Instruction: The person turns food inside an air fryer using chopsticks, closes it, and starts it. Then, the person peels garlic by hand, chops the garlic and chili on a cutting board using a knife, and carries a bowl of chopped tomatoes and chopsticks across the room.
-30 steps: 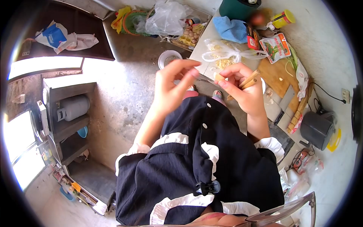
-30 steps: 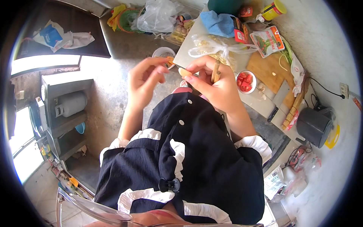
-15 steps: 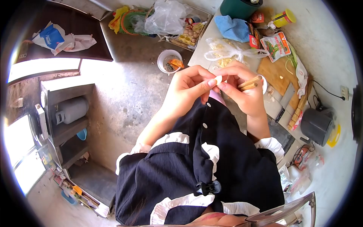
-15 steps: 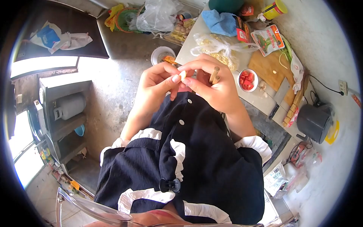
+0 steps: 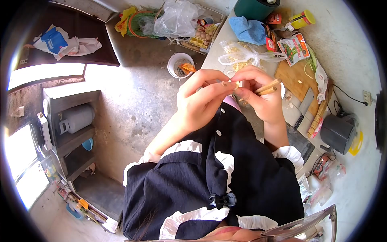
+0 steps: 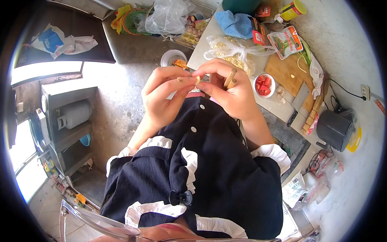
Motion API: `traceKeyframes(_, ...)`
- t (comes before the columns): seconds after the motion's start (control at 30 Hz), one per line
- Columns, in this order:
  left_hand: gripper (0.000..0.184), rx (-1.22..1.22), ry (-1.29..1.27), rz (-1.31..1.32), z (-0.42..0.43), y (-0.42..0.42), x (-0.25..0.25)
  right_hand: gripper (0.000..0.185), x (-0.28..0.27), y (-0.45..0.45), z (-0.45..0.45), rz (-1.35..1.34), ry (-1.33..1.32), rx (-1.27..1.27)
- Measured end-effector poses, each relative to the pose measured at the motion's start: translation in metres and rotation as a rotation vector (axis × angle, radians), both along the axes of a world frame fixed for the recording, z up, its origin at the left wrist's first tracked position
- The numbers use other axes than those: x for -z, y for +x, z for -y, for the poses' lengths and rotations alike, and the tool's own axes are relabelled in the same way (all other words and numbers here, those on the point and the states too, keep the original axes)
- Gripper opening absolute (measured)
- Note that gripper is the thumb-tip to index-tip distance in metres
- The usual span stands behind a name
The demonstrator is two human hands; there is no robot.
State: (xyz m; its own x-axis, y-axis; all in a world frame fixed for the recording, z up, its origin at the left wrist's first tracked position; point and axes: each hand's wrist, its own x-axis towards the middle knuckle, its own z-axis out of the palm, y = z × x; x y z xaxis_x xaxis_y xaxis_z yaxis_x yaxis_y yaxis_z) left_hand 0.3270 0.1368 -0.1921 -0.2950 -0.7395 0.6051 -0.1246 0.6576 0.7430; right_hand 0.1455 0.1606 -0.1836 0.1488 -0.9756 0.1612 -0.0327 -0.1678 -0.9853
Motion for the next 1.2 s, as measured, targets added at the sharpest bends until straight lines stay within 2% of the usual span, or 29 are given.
traceKeyframes(0.2,0.027,-0.036,-0.170,0.008,0.000,0.002,0.004,0.015,-0.001,0.004,-0.004,0.051,0.020,0.011)
traceKeyframes(0.4,0.026,-0.023,-0.223,-0.005,0.000,0.000,0.004,0.015,-0.004,0.004,-0.006,-0.002,-0.023,0.017)
traceKeyframes(0.5,0.024,-0.025,-0.235,-0.008,-0.001,0.000,0.002,0.015,-0.006,0.004,-0.008,-0.052,-0.013,0.041)
traceKeyframes(0.6,0.022,-0.032,-0.257,0.007,-0.003,-0.001,0.003,0.014,-0.001,0.004,-0.011,0.038,0.000,0.037)
traceKeyframes(0.9,0.023,-0.011,-0.261,0.021,-0.005,-0.006,0.001,0.015,0.004,-0.001,-0.017,0.079,0.016,0.041)
traceKeyframes(1.2,0.028,-0.027,-0.264,-0.039,-0.004,-0.012,0.001,0.013,0.002,-0.004,-0.019,0.124,0.050,0.050)
